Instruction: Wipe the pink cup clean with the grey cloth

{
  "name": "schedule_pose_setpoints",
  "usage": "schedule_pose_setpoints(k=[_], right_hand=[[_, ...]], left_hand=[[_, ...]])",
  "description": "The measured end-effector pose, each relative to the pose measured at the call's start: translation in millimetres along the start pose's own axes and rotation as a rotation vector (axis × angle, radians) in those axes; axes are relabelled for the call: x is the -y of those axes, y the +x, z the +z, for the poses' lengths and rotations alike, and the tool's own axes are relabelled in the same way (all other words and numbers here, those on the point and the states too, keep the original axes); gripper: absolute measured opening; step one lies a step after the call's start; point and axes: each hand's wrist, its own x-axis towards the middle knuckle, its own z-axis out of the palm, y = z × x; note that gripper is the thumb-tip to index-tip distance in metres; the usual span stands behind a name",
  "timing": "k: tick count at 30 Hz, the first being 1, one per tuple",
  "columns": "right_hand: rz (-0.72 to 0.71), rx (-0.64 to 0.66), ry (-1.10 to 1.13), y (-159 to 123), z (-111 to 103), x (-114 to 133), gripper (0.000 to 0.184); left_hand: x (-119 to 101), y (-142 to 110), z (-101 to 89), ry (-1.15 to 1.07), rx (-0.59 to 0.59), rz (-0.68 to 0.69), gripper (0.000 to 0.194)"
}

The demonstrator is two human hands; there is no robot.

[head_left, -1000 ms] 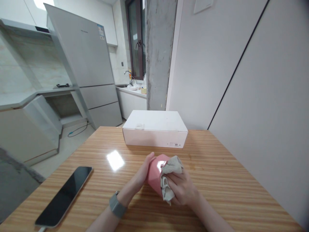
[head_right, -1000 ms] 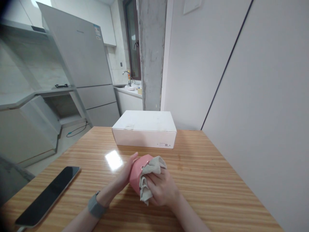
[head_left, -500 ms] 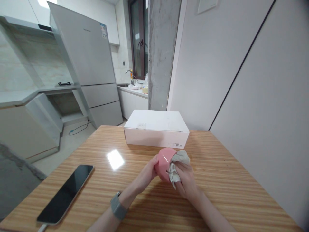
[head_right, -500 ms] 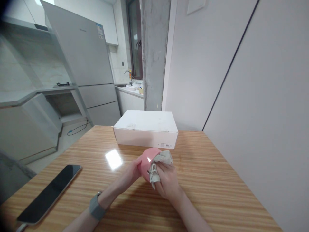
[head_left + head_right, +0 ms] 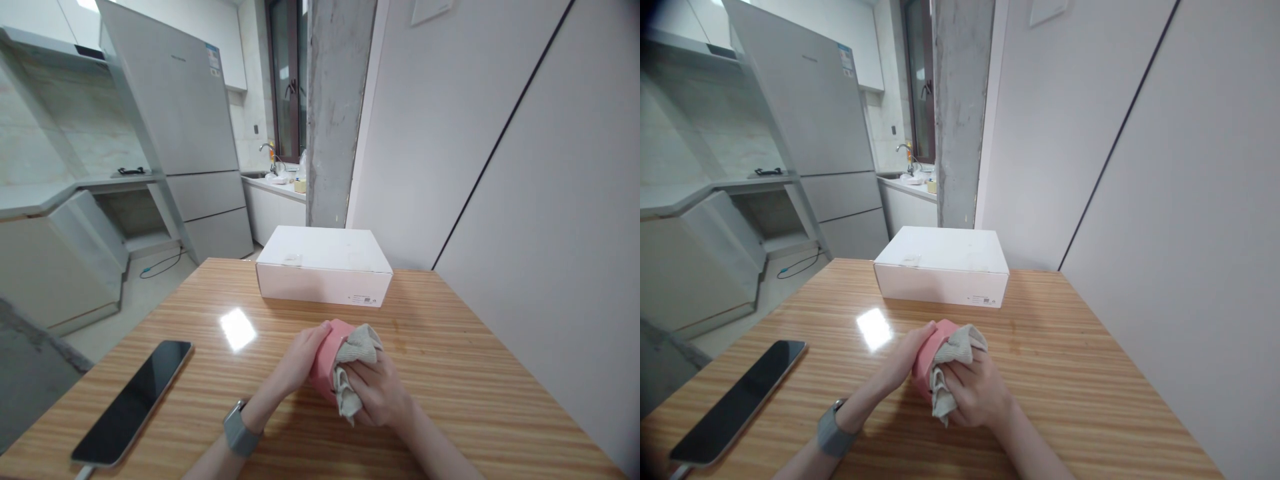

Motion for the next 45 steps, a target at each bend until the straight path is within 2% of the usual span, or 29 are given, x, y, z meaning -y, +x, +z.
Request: schedule_pose_setpoints(k=[3, 5, 10, 12, 16, 19, 21, 28, 33, 36, 39, 41, 43, 45], right_hand=[[0.045, 0.008, 0.019, -1.9, -1.8, -5.1, 0.018], [0.096, 0.02, 0.011, -4.7, -2.7, -8.8, 0.017], [0.145, -0.016, -0.079, -13.2, -7.0, -18.9, 0.024], [0.114, -0.016, -0.107, -14.2, -9.2, -20.0, 0.028], [0.017, -0.01, -0.077, -8.8, -9.8, -10.8, 0.026], [-0.052, -0.016, -0.031, -1.9, -7.7, -1.3, 0.024], [-0.049, -0.021, -0.011, 1.3, -7.0, 0.9, 0.025], [0.066, 0.009, 0.034, -2.5, -7.0, -11.8, 0.026], [0.291, 0.029, 0.102, -9.4, -7.7, -16.4, 0.023], [0.379, 0.004, 0.135, -9.8, -8.6, -15.8, 0.021], [0.325, 0.013, 0.122, -8.0, -7.0, -11.7, 0.023], [0.211, 0.039, 0.096, -5.9, -4.0, -6.9, 0.023], [0.076, 0.061, 0.075, -3.3, -0.3, -1.5, 0.022], [0.002, 0.062, 0.067, -0.4, 2.9, 3.0, 0.019]], left_hand=[[-1.4, -2.5, 1.7, 0.002, 0.004, 0.076, 0.044], [-1.6, -4.5, 3.9, -0.047, 0.048, 0.076, 0.045], [5.3, -3.7, 10.7, -0.373, 0.262, -0.07, 0.052], [10.0, -0.4, 12.4, -0.46, 0.262, -0.137, 0.052], [10.4, 2.6, 11.6, -0.488, 0.144, -0.238, 0.053], [2.1, -1.0, 8.4, -0.521, 0.223, -0.323, 0.058], [-1.9, -3.3, 6.2, -0.501, 0.233, -0.326, 0.056], [10.2, 0.2, 3.9, -0.294, 0.085, -0.316, 0.053], [19.1, 1.7, 8.7, -0.396, 0.234, -0.223, 0.056], [20.4, 3.1, 11.0, -0.387, 0.217, -0.206, 0.056], [15.3, 3.7, 10.5, -0.348, 0.123, -0.28, 0.062], [8.9, 2.9, 8.6, -0.36, 0.109, -0.288, 0.064], [3.2, 1.9, 5.5, -0.354, 0.089, -0.28, 0.059], [0.7, 2.1, 1.7, -0.272, 0.031, -0.278, 0.049]])
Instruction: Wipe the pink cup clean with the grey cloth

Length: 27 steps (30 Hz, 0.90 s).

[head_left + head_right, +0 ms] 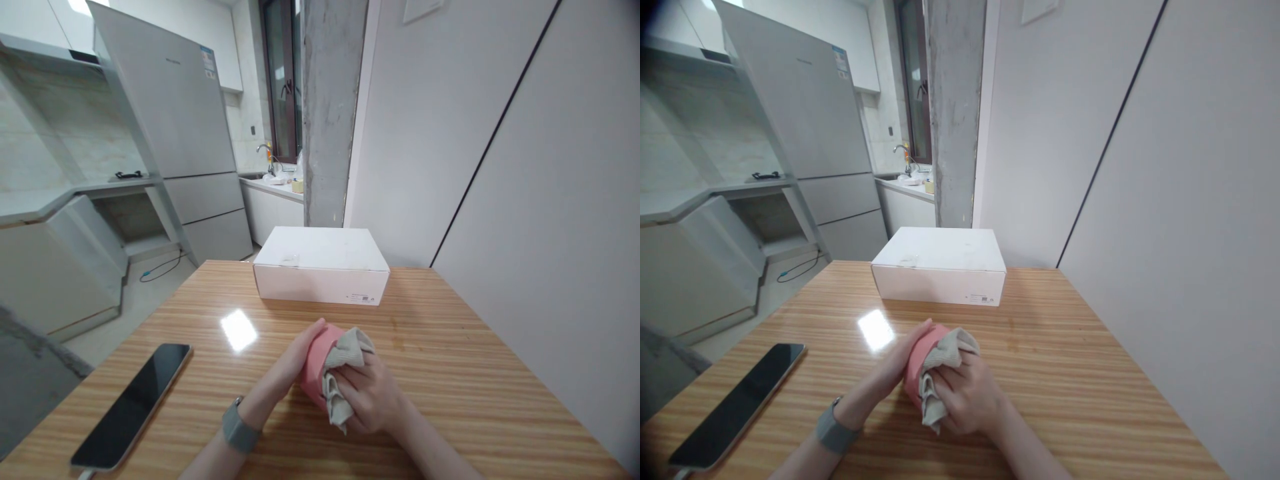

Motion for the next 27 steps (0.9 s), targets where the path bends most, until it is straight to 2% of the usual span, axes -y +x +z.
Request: schedule_pose_setpoints(k=[3, 6, 8, 12, 13, 15, 17, 19, 21, 24, 27], right_hand=[[0.01, -0.02, 0.012, 3.7, 1.8, 1.5, 0.017], [0.058, -0.037, 0.026, 3.3, 0.1, -2.8, 0.018], [0.131, -0.035, -0.007, -0.4, -1.9, -7.7, 0.02], [0.276, -0.062, -0.024, -11.0, -6.6, -17.7, 0.022], [0.289, -0.084, -0.018, -12.9, -7.8, -19.2, 0.022], [0.283, -0.114, -0.02, -14.6, -9.7, -20.1, 0.025], [0.239, -0.105, -0.04, -13.3, -10.5, -17.7, 0.028], [0.158, -0.065, -0.068, -9.3, -10.2, -12.7, 0.029], [0.035, -0.038, -0.085, -4.1, -9.1, -6.9, 0.026], [-0.063, -0.038, -0.066, 2.2, -8.0, -1.2, 0.023], [-0.006, -0.038, -0.029, 4.0, -9.0, -2.7, 0.022]], left_hand=[[0.3, 2.6, -5.3, 0.146, -0.086, 0.073, 0.036], [2.0, 2.9, -5.5, 0.18, -0.086, 0.13, 0.039], [1.5, -0.4, -1.0, 0.109, -0.015, 0.136, 0.044], [1.8, -4.9, 12.1, -0.194, 0.276, 0.186, 0.047], [3.4, -3.7, 14.0, -0.234, 0.314, 0.205, 0.046], [7.9, 1.0, 14.3, -0.241, 0.293, 0.204, 0.044], [11.3, 5.4, 10.6, -0.195, 0.208, 0.133, 0.049], [10.2, 5.7, 5.8, -0.116, 0.136, 0.025, 0.061], [4.2, 1.5, 2.4, -0.025, 0.08, -0.046, 0.065], [-6.5, -6.5, 0.6, 0.06, 0.034, -0.031, 0.055], [-7.3, -7.8, -0.1, 0.109, 0.07, 0.023, 0.053]])
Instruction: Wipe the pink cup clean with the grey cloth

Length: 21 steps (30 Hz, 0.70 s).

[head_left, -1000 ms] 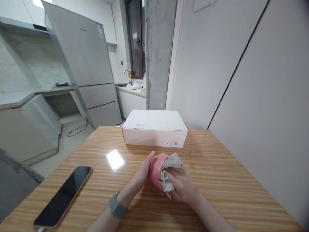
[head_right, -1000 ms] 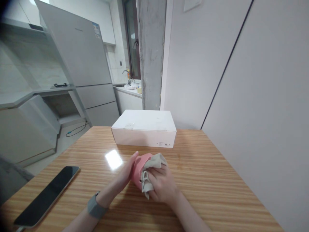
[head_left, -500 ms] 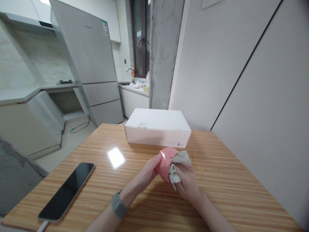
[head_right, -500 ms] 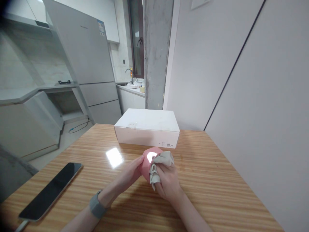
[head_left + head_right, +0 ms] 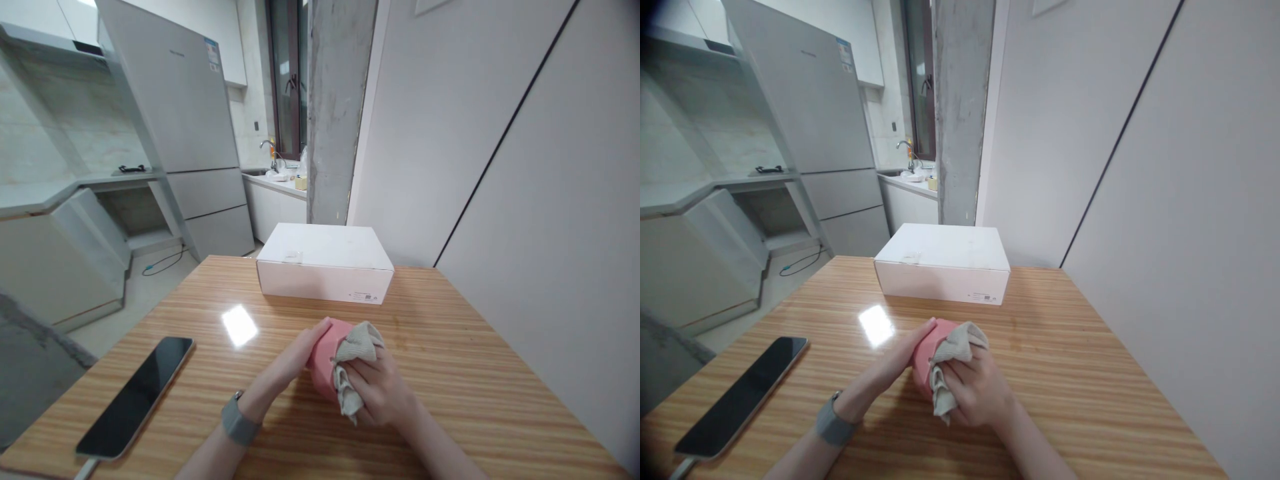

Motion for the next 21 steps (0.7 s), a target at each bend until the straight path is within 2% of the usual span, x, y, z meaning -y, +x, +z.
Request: schedule_pose_setpoints(k=[4, 8, 10, 13, 17, 19, 21], right_hand=[[0.211, 0.032, 0.082, -4.3, -2.2, -9.6, 0.023], [0.439, -0.045, 0.15, -12.9, -1.7, -16.8, 0.023], [0.461, -0.091, 0.123, -15.4, -1.1, -17.0, 0.023], [0.332, -0.065, 0.039, -13.0, -0.9, -12.0, 0.02], [0.018, -0.014, -0.026, -3.0, -0.3, -1.3, 0.026], [-0.042, 0.004, -0.026, 0.4, 0.5, 1.4, 0.027], [-0.025, 0.012, -0.012, 1.3, 1.5, 1.0, 0.025]], left_hand=[[8.4, 2.0, 3.7, -0.015, 0.014, 0.048, 0.061], [11.8, 1.0, 14.8, -0.224, 0.204, 0.108, 0.055], [13.7, 3.3, 18.7, -0.345, 0.255, 0.155, 0.049], [17.1, 9.0, 17.1, -0.43, 0.186, 0.152, 0.045], [12.2, 6.7, 7.9, -0.334, 0.105, -0.009, 0.056], [5.8, 1.7, 5.7, -0.232, 0.09, -0.02, 0.055], [0.6, -1.9, 6.2, -0.128, 0.067, 0.0, 0.053]])
